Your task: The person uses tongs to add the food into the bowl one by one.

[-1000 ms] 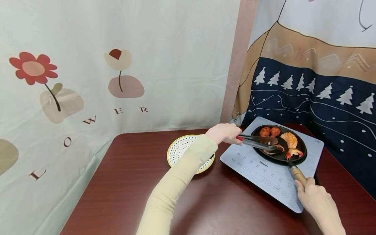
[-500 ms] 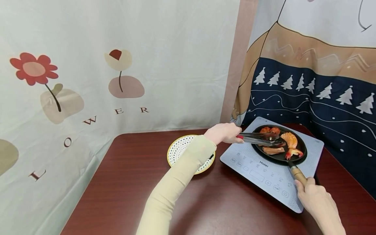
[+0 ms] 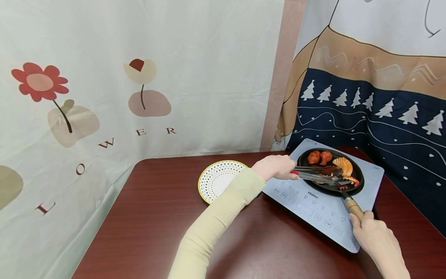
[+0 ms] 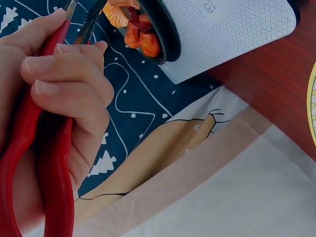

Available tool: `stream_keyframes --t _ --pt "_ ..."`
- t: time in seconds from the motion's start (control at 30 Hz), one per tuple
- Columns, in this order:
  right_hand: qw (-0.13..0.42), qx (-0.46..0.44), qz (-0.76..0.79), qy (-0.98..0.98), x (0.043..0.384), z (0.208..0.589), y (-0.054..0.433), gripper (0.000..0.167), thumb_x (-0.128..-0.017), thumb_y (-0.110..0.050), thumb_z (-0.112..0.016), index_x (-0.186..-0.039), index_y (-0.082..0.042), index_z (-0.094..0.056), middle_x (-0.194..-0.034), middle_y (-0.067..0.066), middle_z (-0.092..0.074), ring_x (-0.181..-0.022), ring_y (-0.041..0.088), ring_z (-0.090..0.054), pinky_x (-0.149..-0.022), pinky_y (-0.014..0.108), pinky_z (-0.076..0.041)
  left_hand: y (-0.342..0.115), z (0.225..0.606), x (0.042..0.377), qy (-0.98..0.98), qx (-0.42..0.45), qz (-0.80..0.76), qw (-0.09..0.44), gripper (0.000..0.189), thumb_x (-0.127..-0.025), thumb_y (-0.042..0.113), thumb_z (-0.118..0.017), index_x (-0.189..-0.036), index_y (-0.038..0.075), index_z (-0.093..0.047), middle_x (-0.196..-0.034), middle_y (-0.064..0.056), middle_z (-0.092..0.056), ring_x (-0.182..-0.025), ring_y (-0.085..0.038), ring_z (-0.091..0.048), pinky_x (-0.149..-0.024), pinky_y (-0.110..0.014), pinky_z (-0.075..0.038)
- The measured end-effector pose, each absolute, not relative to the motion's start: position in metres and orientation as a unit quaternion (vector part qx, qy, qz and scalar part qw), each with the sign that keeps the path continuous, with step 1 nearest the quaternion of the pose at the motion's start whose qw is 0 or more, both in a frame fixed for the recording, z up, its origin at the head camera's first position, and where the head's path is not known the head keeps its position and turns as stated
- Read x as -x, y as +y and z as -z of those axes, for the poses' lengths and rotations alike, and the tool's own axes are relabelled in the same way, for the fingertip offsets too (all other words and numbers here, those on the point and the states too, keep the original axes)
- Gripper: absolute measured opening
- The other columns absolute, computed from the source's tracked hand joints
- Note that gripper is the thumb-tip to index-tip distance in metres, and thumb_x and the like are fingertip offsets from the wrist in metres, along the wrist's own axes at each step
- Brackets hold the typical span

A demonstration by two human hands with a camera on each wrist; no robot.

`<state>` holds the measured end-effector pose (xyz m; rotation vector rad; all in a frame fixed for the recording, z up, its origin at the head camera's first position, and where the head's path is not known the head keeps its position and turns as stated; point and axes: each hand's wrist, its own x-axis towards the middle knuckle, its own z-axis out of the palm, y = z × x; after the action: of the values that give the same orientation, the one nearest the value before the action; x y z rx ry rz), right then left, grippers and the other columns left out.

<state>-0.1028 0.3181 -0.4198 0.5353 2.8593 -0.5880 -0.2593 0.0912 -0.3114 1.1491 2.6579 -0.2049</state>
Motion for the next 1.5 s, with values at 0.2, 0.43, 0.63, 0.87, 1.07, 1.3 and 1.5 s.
stream_keyframes --t 0.2,0.43,0.63,0.87,1.07,1.3,1.5 --pt "0.092 -0.180 0.200 0.959 0.102 0.420 0.318 0.052 -0.099 -0.040 -0.034 -0.098 0.012 -0.040 -0.069 0.016 -0.047 -0.060 0.027 -0.046 -0.052 0.037 -0.036 0.092 0.311 0.259 0.910 -0.392 0.075 0.115 0.031 -0.095 0.047 -0.050 -0.104 0.019 -0.059 -0.090 0.007 -0.057 -0.080 -0.008 -0.055 -0.071 -0.025 -0.044" --pt "0.091 -0.179 0.201 0.959 0.102 0.420 0.320 0.055 -0.099 -0.043 -0.033 -0.098 0.012 -0.040 -0.069 0.018 -0.050 -0.061 0.029 -0.050 -0.052 0.039 -0.038 0.075 0.313 0.263 0.914 -0.392 0.000 0.102 0.035 -0.094 0.049 -0.051 -0.107 0.017 -0.055 -0.079 0.005 -0.050 -0.071 -0.008 -0.051 -0.062 -0.021 -0.039" --pt "0.084 -0.184 0.199 0.959 0.101 0.420 0.321 0.056 -0.099 -0.043 -0.033 -0.098 0.012 -0.040 -0.068 0.017 -0.048 -0.060 0.029 -0.048 -0.052 0.039 -0.037 0.047 0.322 0.260 0.929 -0.358 -0.082 0.050 0.036 -0.093 0.048 -0.053 -0.105 0.014 -0.055 -0.075 0.002 -0.052 -0.063 -0.010 -0.051 -0.053 -0.021 -0.036" --pt "0.086 -0.177 0.201 0.960 0.101 0.420 0.321 0.057 -0.099 -0.045 -0.032 -0.097 0.012 -0.041 -0.068 0.017 -0.049 -0.060 0.029 -0.050 -0.051 0.039 -0.037 0.008 0.347 0.251 0.943 -0.290 -0.165 -0.005 0.033 -0.093 0.045 -0.055 -0.090 0.012 -0.052 -0.063 0.003 -0.043 -0.055 -0.011 -0.046 -0.048 -0.022 -0.033" --pt "0.084 -0.175 0.198 0.961 0.102 0.420 0.321 0.057 -0.099 -0.044 -0.033 -0.097 0.012 -0.041 -0.068 0.018 -0.050 -0.060 0.029 -0.051 -0.051 0.040 -0.038 -0.029 0.373 0.240 0.949 -0.238 -0.205 -0.030 0.031 -0.093 0.039 -0.057 -0.083 0.011 -0.048 -0.061 0.003 -0.040 -0.053 -0.012 -0.042 -0.047 -0.024 -0.031" --pt "0.088 -0.175 0.195 0.961 0.102 0.419 0.320 0.056 -0.099 -0.043 -0.033 -0.098 0.013 -0.041 -0.069 0.020 -0.050 -0.060 0.029 -0.050 -0.051 0.039 -0.038 -0.067 0.396 0.227 0.956 -0.195 -0.214 -0.047 0.031 -0.091 0.035 -0.061 -0.081 0.009 -0.049 -0.061 0.000 -0.042 -0.054 -0.017 -0.045 -0.049 -0.027 -0.033" --pt "0.088 -0.177 0.193 0.961 0.103 0.418 0.320 0.056 -0.099 -0.042 -0.034 -0.099 0.014 -0.040 -0.070 0.021 -0.051 -0.061 0.030 -0.051 -0.051 0.039 -0.038 -0.095 0.408 0.216 0.967 -0.156 -0.193 -0.056 0.032 -0.089 0.036 -0.062 -0.087 0.007 -0.051 -0.064 -0.004 -0.049 -0.055 -0.019 -0.048 -0.050 -0.031 -0.037"
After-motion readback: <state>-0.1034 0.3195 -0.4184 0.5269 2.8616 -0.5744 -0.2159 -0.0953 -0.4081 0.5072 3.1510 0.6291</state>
